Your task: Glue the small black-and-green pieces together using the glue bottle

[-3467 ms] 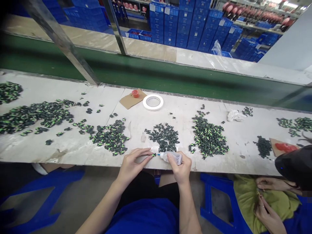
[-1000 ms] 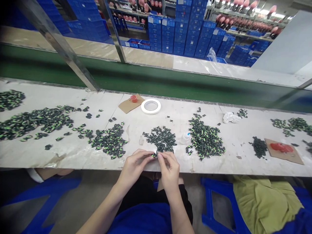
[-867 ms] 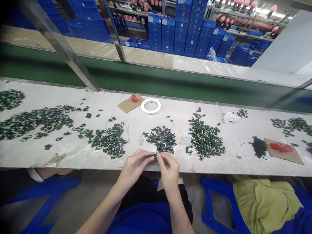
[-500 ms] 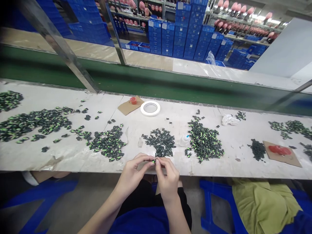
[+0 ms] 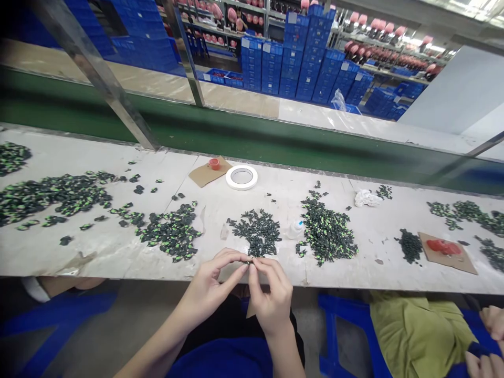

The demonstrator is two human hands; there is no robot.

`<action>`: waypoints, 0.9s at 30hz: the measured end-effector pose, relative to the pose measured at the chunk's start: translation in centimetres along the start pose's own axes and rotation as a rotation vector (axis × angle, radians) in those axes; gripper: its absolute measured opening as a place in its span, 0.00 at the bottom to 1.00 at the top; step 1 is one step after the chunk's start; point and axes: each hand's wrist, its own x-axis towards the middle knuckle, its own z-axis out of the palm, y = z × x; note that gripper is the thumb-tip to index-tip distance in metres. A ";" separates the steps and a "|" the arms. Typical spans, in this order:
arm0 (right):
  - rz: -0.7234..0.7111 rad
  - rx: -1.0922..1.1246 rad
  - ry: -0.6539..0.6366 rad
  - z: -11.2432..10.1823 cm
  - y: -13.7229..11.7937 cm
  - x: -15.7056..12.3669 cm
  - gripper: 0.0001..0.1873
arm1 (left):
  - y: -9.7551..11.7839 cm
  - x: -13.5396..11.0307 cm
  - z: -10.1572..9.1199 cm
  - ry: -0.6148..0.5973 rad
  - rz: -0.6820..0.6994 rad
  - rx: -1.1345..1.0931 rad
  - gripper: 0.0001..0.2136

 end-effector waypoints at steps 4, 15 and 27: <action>0.035 0.026 -0.179 -1.3 0.2 0.7 0.07 | 0.2 0.3 -0.6 -0.053 0.094 0.109 0.07; 0.025 0.016 -0.305 -2.2 0.4 1.4 0.08 | 0.2 0.4 -0.7 -0.110 0.127 0.377 0.09; -0.026 0.035 -0.265 -1.8 0.5 1.2 0.05 | -0.1 0.5 -0.8 -0.141 0.119 0.436 0.12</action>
